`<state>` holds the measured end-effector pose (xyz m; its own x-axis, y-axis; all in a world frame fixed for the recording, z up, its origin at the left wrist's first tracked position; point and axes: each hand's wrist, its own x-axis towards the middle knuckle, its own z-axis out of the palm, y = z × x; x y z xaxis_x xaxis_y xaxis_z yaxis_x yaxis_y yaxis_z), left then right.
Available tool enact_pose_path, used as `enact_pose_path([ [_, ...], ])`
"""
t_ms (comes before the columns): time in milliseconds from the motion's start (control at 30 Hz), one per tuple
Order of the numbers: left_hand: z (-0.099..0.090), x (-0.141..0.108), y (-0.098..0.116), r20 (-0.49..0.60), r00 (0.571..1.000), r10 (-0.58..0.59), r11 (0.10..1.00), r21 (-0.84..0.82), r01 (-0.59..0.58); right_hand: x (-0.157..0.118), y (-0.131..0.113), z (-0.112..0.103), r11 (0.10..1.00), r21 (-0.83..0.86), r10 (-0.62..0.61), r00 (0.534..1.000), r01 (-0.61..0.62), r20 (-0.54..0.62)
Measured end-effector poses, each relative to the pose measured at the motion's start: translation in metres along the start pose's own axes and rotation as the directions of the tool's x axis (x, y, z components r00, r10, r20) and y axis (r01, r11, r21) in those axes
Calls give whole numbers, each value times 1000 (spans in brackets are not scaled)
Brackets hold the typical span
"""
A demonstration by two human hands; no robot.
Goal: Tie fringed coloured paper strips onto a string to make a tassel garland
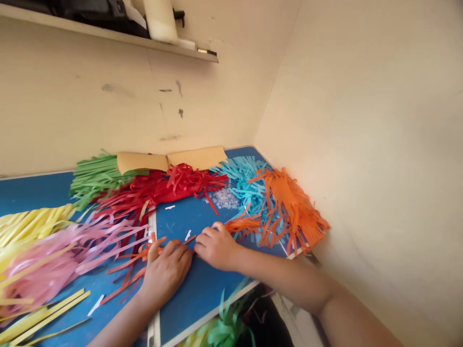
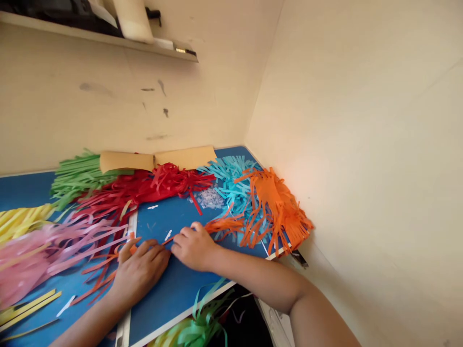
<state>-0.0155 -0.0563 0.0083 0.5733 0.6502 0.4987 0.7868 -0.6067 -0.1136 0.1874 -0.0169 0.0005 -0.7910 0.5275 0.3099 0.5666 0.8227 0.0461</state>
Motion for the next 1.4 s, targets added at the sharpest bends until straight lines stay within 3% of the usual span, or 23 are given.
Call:
enact_pose_path([
  [100,2,-14,-2,22,999,40,999,-24,-40,-7,-3,9,998,13,-53,999,53,3],
  [200,7,-34,-12,43,999,26,995,-97,-22,-20,11,12,986,159,48,998,-43,-29],
  [300,11,-47,-24,112,990,-84,959,-261,111,-29,26,8,907,361,228,974,-214,5],
  [400,11,-46,-27,176,965,-197,891,-378,251,-31,33,4,830,454,320,943,-325,90],
  [633,2,-29,-12,212,914,-346,867,-299,398,-25,31,1,799,449,345,917,-399,201],
  [733,1,-21,-10,278,897,-345,885,-222,409,-15,29,-5,799,356,389,868,-485,309],
  [833,0,-14,-10,329,895,-301,922,-139,361,-3,28,-13,799,277,419,824,-535,382],
  [900,-2,-12,-9,287,934,-212,960,-118,255,1,29,-18,837,270,367,855,-475,368],
  [967,-3,-12,-7,222,972,-82,988,-112,109,-1,28,-20,910,251,243,915,-330,321],
  [1033,-2,-13,-3,191,981,29,994,-111,-8,-6,26,-21,971,200,78,964,-132,254],
  [1133,4,-9,3,139,988,68,992,-114,-52,-11,22,-19,993,70,-106,978,95,177],
  [1200,10,-4,7,86,995,54,993,-107,-44,-9,20,-16,986,6,-164,973,165,166],
  [1300,16,4,10,14,999,46,996,-75,-45,-1,18,-12,994,27,-111,979,108,169],
  [1400,8,6,10,-65,996,68,996,-49,-71,2,10,-17,979,138,126,980,-147,154],
])
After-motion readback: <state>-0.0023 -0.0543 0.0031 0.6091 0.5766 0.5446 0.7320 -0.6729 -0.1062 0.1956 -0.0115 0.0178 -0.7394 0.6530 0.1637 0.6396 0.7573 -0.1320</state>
